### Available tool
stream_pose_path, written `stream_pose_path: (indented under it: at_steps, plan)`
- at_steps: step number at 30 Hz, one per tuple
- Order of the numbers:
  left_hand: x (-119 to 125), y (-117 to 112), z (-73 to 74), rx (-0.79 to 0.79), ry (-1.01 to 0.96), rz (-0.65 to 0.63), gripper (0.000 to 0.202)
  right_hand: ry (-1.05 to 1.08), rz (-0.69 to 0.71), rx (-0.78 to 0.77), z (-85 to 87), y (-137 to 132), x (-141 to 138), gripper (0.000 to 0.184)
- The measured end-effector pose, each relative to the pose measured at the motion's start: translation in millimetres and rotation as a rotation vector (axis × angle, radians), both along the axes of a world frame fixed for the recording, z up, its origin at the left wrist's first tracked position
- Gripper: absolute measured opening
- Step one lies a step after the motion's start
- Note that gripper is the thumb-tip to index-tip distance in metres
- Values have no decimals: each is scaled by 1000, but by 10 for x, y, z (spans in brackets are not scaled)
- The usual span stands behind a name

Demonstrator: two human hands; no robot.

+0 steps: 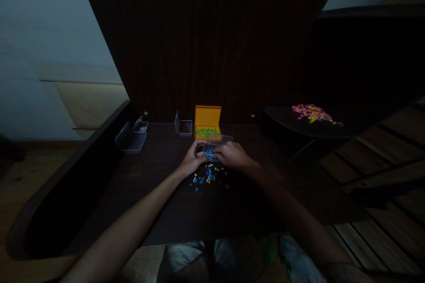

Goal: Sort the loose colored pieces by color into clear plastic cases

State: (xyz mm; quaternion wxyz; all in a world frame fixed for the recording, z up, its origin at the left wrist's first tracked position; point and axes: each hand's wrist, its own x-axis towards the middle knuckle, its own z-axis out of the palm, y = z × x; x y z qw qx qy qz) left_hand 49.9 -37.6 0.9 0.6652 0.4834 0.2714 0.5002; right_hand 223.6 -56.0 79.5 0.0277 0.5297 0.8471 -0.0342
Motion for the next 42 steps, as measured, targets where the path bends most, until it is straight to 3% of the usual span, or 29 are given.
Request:
stream_pose_path:
  at_steps: [9, 14, 19, 25, 42]
  plan:
    - [-8, 23, -24, -12, 10, 15, 55, 247, -22, 92, -44, -24, 183, 26]
    - [-16, 37, -26, 0, 18, 60, 53, 387, 180, 33, -156, -146, 228, 22]
    - [-38, 42, -38, -17, 24, 50, 52, 320, 284, -75, -219, -244, 200, 20]
    - [-32, 70, -58, -17, 21, 56, 53, 186, 246, -99, -259, -249, 186, 21]
    - [-49, 76, -57, -7, 41, 56, 53, 217, 240, -132, -300, -299, 167, 13]
